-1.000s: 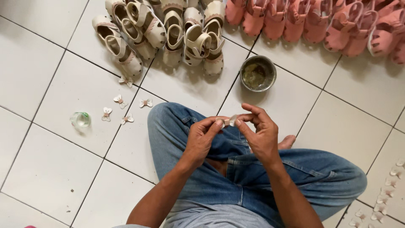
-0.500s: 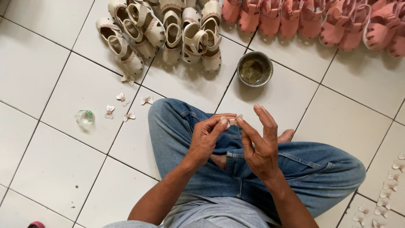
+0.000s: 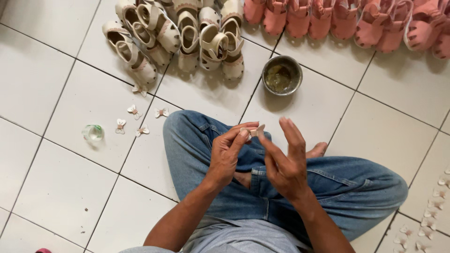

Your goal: The person sits cross-legged on the tiled floor and assembles small white bow-shaped decorations, dipping pieces into a metal bowl of liquid and pressing them into shape by hand. Finished pieces are laid in rows on the floor beside rows of children's clogs.

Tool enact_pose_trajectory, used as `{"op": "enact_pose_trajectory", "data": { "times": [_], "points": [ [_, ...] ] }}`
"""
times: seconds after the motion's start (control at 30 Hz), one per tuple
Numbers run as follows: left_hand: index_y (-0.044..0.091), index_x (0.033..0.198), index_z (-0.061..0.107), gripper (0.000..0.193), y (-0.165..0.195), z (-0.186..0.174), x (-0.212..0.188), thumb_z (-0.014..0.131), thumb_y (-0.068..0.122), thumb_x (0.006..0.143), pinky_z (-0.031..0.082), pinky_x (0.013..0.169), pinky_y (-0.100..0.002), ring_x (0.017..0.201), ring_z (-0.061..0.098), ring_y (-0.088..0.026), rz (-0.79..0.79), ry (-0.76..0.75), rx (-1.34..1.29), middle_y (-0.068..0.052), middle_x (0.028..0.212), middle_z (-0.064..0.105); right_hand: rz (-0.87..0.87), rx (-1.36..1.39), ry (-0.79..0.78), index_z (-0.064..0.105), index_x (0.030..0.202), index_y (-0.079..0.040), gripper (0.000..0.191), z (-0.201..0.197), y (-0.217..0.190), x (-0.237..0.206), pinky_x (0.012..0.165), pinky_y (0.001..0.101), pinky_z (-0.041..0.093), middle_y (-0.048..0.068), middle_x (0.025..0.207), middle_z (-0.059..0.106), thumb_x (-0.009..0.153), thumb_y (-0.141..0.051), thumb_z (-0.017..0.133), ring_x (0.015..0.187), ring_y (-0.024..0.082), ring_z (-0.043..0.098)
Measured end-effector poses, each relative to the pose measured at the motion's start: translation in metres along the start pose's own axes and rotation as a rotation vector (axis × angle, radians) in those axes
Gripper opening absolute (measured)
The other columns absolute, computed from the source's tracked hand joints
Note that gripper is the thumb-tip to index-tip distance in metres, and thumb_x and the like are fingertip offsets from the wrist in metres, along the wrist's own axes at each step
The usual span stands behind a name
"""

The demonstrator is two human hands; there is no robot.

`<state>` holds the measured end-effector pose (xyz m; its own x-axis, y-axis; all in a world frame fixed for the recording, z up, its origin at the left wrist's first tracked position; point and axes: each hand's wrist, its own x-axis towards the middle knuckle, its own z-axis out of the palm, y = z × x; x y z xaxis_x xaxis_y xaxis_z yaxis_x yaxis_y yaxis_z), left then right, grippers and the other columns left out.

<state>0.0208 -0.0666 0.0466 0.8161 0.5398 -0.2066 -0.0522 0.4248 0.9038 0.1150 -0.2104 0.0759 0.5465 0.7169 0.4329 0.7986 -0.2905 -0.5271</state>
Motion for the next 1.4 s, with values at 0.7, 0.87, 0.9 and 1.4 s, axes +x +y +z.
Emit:
{"op": "enact_pose_trajectory", "data": {
  "times": [0.7,0.87,0.9,1.4],
  "points": [
    [-0.002,0.111,0.077,0.025,-0.007,0.002,0.005,0.061,0.016,0.104,0.050,0.083,-0.023,0.092,0.061,-0.007,-0.101,-0.001,0.096,-0.008,0.124,0.075,0.588,0.424,0.013,0.062,0.136,-0.009,0.039,-0.002,0.021,0.000,0.091,0.0378,0.054,0.013,0.123,0.067,0.097,-0.004,0.064,0.106,0.021,0.067],
    [-0.002,0.112,0.076,0.024,-0.010,0.005,0.008,0.061,0.014,0.104,0.053,0.090,-0.025,0.100,0.064,-0.010,-0.051,0.026,0.132,-0.010,0.127,0.074,-0.019,-0.041,-0.035,0.070,0.136,-0.016,0.044,0.004,0.012,-0.012,0.127,0.0512,0.032,0.019,0.160,0.036,0.095,0.002,0.068,0.153,0.038,0.033],
    [-0.003,0.113,0.075,0.024,-0.010,0.005,0.007,0.060,0.014,0.105,0.053,0.095,-0.026,0.106,0.065,-0.011,-0.014,0.010,0.130,-0.011,0.128,0.073,-0.029,-0.081,-0.043,0.070,0.137,-0.017,0.047,0.006,0.012,-0.013,0.127,0.0504,0.033,0.019,0.161,0.035,0.095,0.003,0.068,0.154,0.038,0.032],
    [-0.005,0.106,0.075,0.022,-0.017,0.008,0.002,0.059,0.010,0.102,0.056,0.100,-0.030,0.115,0.068,-0.017,-0.005,0.057,0.143,-0.015,0.137,0.067,-0.181,-0.294,-0.118,0.069,0.140,-0.017,0.047,0.005,0.009,-0.019,0.124,0.0531,0.036,0.013,0.164,0.035,0.095,-0.006,0.072,0.153,0.038,0.031]
  ]
}}
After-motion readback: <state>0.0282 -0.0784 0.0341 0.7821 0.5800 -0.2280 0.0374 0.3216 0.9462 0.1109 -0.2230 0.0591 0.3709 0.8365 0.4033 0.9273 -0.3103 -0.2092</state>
